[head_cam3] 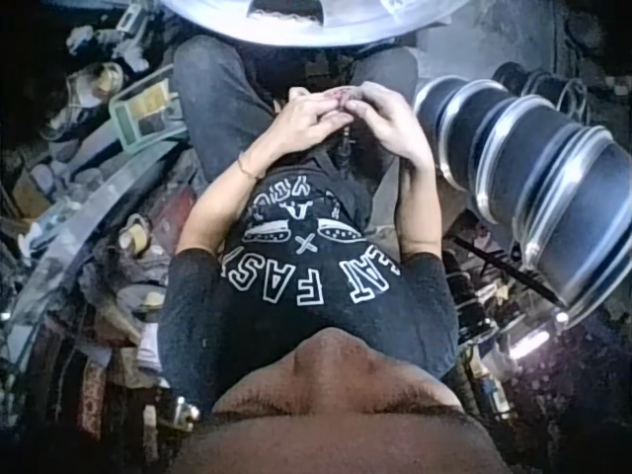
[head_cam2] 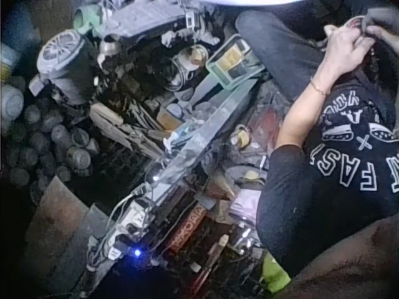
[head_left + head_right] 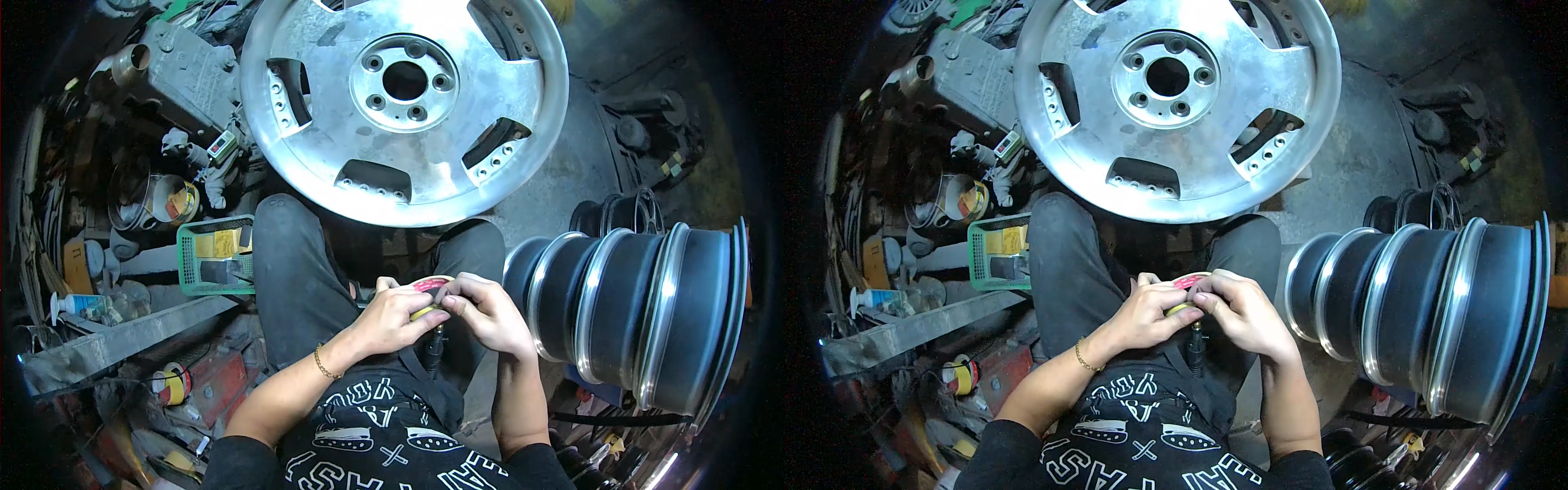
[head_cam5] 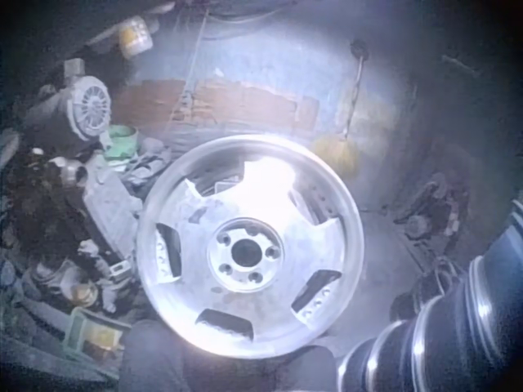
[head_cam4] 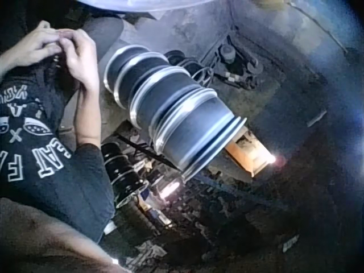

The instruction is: The person peels old tape from a rotary tool bit, folds a strip of sandpaper onto the bit, and wraps masking tape around it by hand.

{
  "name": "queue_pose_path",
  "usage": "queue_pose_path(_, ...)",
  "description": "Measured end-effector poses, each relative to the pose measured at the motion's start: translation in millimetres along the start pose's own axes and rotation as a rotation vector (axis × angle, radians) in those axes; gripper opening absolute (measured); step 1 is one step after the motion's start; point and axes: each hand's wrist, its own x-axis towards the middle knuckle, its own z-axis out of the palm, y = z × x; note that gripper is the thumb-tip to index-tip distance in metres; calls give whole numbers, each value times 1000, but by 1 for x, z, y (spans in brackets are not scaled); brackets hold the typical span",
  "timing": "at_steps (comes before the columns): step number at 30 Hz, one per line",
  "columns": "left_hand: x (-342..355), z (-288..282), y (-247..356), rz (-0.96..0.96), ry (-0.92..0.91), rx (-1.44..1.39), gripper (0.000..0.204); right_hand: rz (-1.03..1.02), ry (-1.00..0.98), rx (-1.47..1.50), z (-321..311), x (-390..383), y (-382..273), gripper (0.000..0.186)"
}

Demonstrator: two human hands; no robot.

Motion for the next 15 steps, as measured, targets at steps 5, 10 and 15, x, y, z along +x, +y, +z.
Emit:
queue_pose_path(5,-1,0,3,-18,-12,34,32,203,42,66,-4,-5,0,21)
queue_pose_path(10,-1,2,14,7,120,49,26,207,55,-14,-1,-4,7,16)
queue_pose_path(15,-7,6,-4,-119,53,-75,29,106,53,-98,4,-2,10,18)
